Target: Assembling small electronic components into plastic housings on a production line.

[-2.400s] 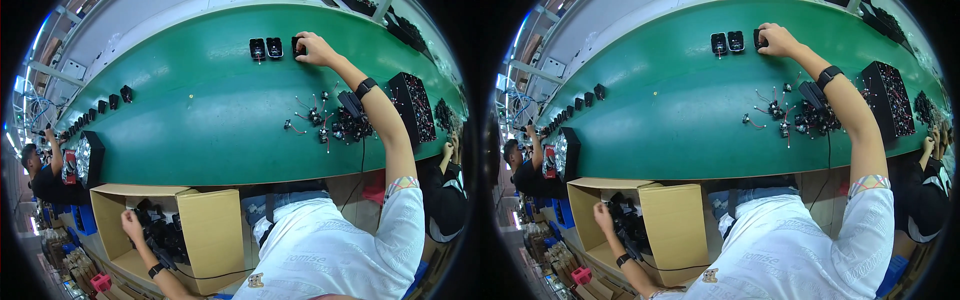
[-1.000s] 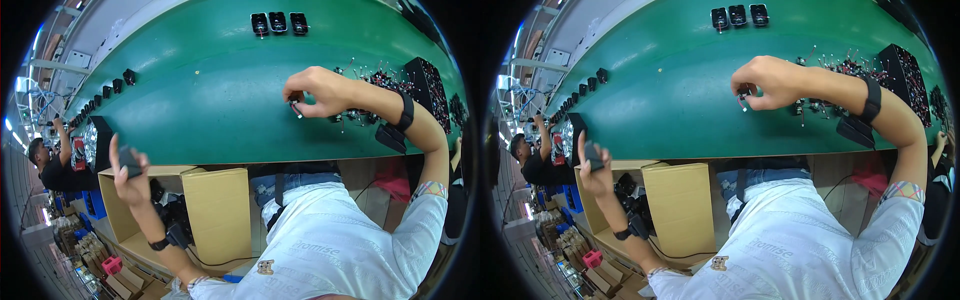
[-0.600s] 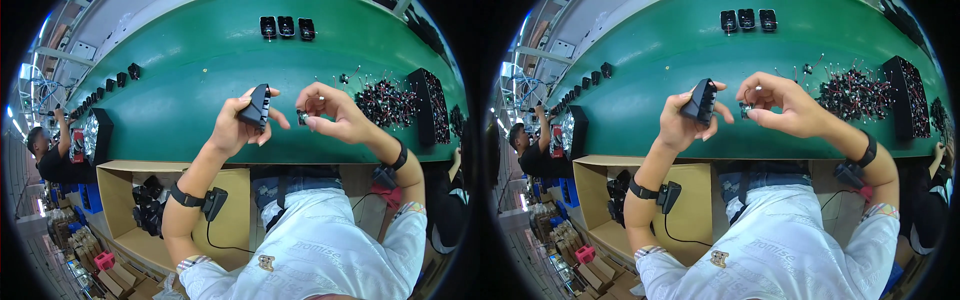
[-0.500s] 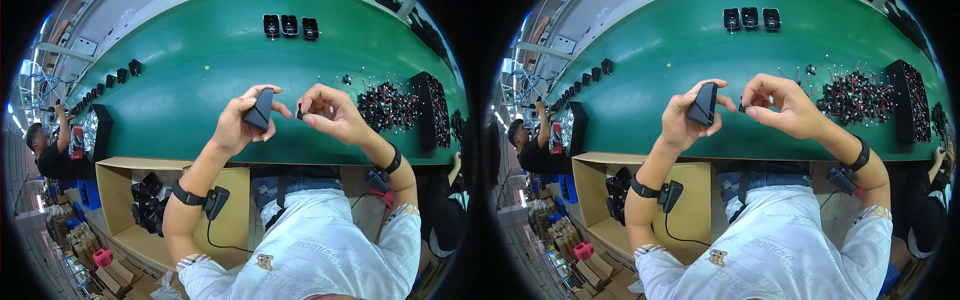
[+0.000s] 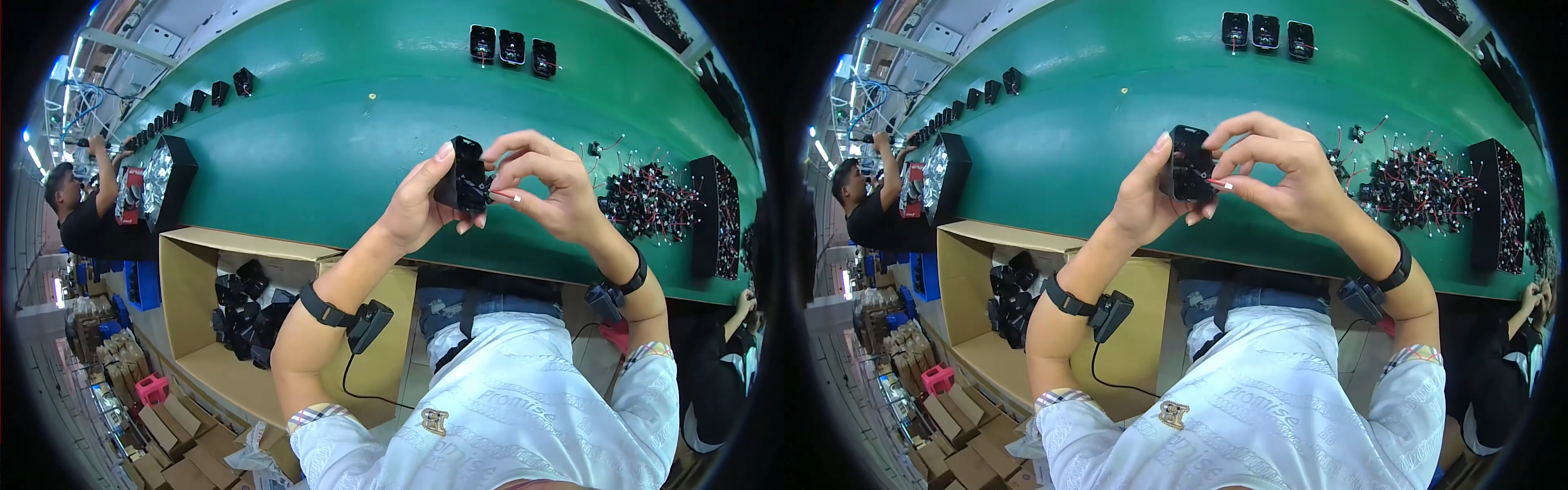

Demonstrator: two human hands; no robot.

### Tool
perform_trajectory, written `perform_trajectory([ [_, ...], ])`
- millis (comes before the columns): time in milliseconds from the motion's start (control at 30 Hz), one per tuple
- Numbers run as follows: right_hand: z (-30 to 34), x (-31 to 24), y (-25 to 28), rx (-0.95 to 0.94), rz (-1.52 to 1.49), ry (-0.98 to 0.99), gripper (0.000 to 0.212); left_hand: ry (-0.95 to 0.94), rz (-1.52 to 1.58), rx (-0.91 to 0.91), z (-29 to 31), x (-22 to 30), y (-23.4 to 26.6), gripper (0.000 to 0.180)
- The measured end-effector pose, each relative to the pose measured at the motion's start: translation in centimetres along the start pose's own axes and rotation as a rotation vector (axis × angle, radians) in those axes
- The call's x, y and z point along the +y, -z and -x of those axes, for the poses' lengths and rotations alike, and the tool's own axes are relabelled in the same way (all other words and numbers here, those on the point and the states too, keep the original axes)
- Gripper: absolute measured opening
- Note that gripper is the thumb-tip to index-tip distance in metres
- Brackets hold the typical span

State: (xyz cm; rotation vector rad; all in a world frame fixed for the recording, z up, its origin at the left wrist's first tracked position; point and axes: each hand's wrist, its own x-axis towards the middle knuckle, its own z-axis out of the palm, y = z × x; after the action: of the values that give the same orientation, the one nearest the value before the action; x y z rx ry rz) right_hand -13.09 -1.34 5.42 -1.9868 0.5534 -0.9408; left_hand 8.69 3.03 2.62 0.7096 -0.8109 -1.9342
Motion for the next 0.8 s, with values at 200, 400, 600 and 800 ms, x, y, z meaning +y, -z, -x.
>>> perform_trajectory([
  [200,-0.4,-0.5,0.2,0.022,0.164,0.088,0.015,-0.004,0.065,-0.110,0.1,0.6,0.3,0.050],
  [400,-1.5,-0.4,-0.3,0.050,0.346,0.286,0.024,-0.037,-0.114,0.040,0.2,1.3,-0.1,0.037],
  [600,-2.3,-0.2,-0.3,0.054,0.357,0.308,0.025,-0.065,-0.098,0.056,0.2,1.2,0.1,0.036],
  [800,-2.7,0.0,0.4,-0.047,0.395,0.301,0.022,-0.026,-0.176,-0.038,0.0,1.3,0.9,0.039],
])
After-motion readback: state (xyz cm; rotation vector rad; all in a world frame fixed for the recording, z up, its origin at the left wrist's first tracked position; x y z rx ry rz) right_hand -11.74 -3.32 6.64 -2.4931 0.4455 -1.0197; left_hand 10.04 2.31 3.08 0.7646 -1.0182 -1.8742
